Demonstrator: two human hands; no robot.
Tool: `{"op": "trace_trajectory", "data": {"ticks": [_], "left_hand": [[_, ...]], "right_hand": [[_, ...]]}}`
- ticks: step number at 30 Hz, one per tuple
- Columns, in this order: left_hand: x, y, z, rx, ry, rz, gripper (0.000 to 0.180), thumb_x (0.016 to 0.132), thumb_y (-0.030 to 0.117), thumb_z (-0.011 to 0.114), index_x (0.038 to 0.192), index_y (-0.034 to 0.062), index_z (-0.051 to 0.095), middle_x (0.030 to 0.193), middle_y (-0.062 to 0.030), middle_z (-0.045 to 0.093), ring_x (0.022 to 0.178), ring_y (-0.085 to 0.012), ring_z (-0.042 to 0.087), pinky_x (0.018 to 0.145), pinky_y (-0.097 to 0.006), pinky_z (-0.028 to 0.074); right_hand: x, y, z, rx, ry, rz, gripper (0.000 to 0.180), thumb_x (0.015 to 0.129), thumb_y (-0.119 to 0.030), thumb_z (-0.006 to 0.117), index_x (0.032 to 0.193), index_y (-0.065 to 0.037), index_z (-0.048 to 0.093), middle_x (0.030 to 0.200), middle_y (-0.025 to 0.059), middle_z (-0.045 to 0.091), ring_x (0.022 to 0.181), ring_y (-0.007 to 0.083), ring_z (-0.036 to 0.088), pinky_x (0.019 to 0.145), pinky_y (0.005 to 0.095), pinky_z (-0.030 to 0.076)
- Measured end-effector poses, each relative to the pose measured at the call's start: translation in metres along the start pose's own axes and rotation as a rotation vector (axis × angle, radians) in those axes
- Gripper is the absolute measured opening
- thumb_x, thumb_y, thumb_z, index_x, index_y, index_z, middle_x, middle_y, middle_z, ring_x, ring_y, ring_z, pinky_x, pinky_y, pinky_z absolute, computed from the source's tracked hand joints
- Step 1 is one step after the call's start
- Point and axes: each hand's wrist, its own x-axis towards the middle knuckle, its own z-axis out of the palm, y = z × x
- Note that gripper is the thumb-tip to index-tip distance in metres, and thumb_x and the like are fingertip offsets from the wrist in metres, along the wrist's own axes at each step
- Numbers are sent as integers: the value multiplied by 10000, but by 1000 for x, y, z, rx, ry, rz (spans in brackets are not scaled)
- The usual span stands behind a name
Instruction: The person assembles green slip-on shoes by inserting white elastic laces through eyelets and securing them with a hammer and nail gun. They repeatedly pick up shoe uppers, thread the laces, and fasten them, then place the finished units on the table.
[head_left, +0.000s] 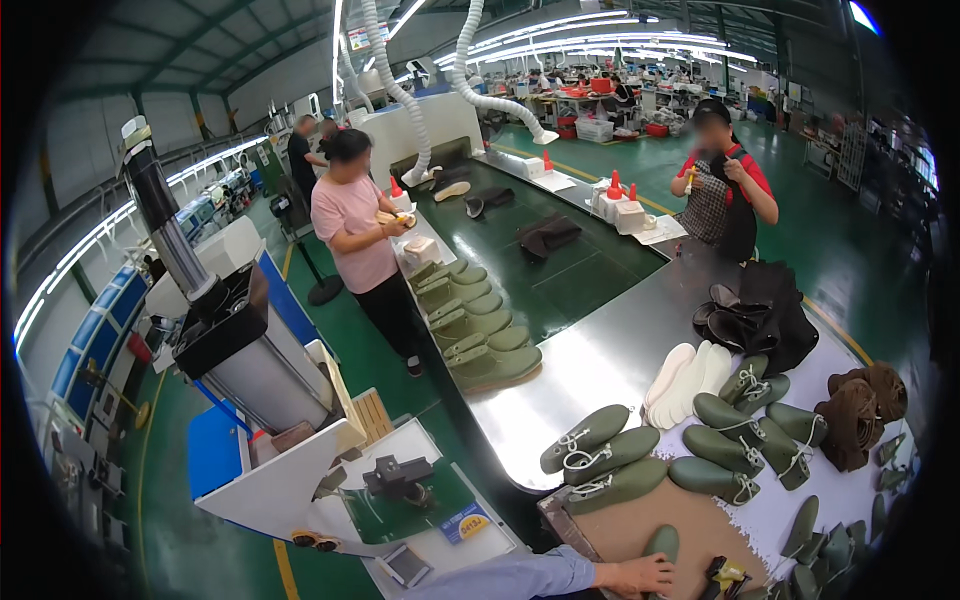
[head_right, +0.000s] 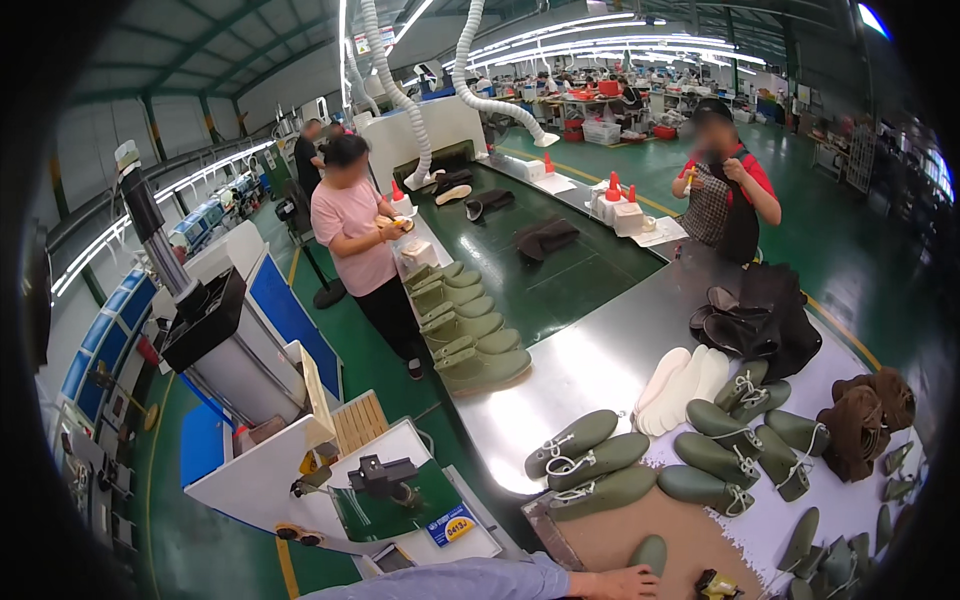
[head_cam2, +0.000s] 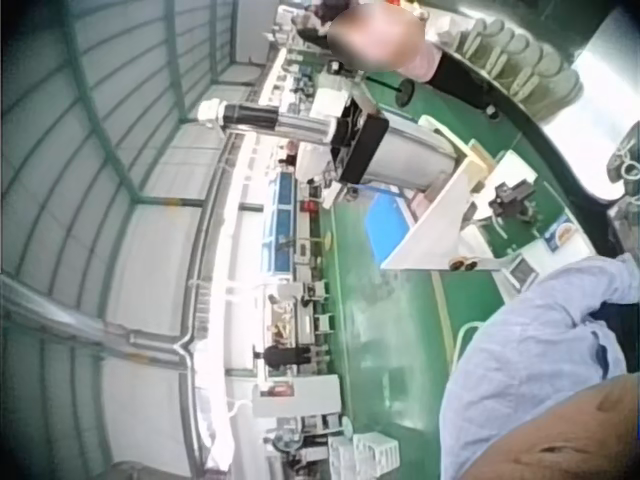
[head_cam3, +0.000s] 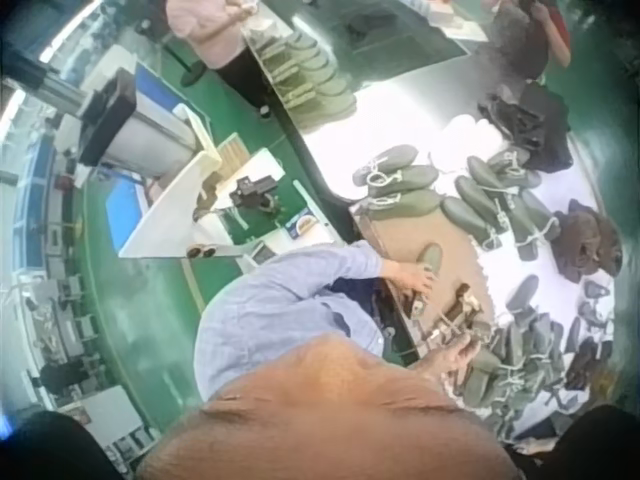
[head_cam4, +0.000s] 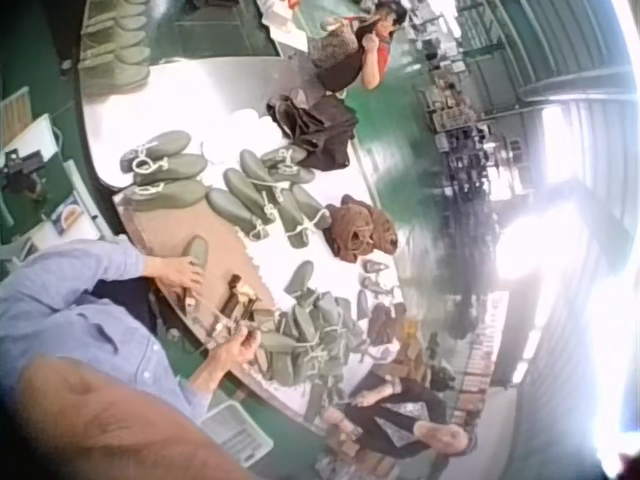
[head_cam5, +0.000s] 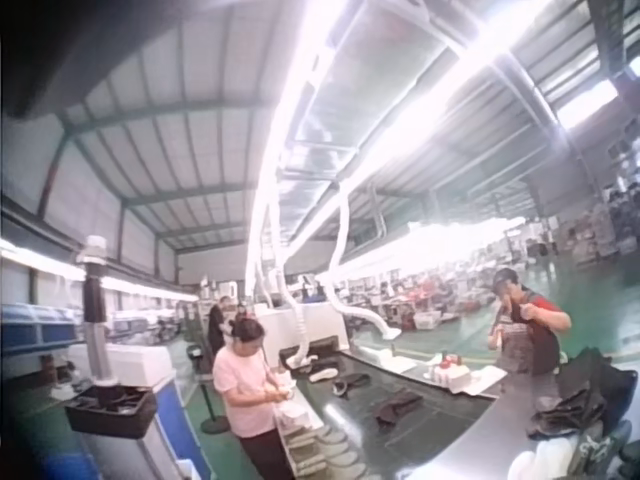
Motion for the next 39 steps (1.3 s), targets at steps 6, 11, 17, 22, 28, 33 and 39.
{"op": "trace_trajectory", "data": {"ticks": [6,11,17,22,28,33,39], "left_hand": [[1,2,6,-143,59,-428,648,650,390,881,1187,168,592,1167,-54,596,1193,-295,516,1008,-480,383],[-9,-2,6,-198,109,-355,647,660,377,876,1194,138,601,1155,-73,616,1188,-309,527,1028,-481,384],[-16,-4,4,-357,24,-389,631,700,367,848,1219,105,603,1201,-111,613,1192,-331,533,1067,-496,370],[-18,-2,27,-173,105,-470,659,755,349,808,1327,106,588,1287,-148,592,1244,-360,521,1113,-533,357],[-13,-9,-4,-282,56,-545,571,730,384,861,1221,136,705,1173,-136,676,1171,-359,583,1038,-495,422],[4,-3,-27,-309,9,-458,542,735,302,875,1202,135,657,1242,-62,676,1248,-297,581,1109,-495,381],[4,-2,-31,-311,-65,-429,536,769,260,857,1229,125,619,1265,-26,662,1287,-268,554,1149,-516,343]], "right_hand": [[-22,-4,-6,180,-239,337,391,1053,-235,587,1371,-9,558,1125,148,675,942,242,659,762,360,547],[-6,-3,-11,179,-221,423,424,1044,-275,602,1385,-28,554,1114,143,671,965,250,661,716,343,546],[1,18,13,-292,-225,339,430,1021,-317,600,1304,4,635,1068,149,706,896,254,664,872,361,511],[14,53,-15,-194,-144,285,427,991,-292,642,1352,-63,648,1134,173,731,965,246,692,726,300,543],[11,56,42,-402,-254,58,221,914,-132,699,1075,15,739,978,107,744,881,214,685,804,358,533],[5,86,29,-455,-288,129,179,906,-144,727,997,10,735,938,164,738,863,288,710,774,374,528],[-3,97,41,-408,-308,156,176,893,-118,737,999,22,729,964,192,730,903,348,706,798,413,534]]}}
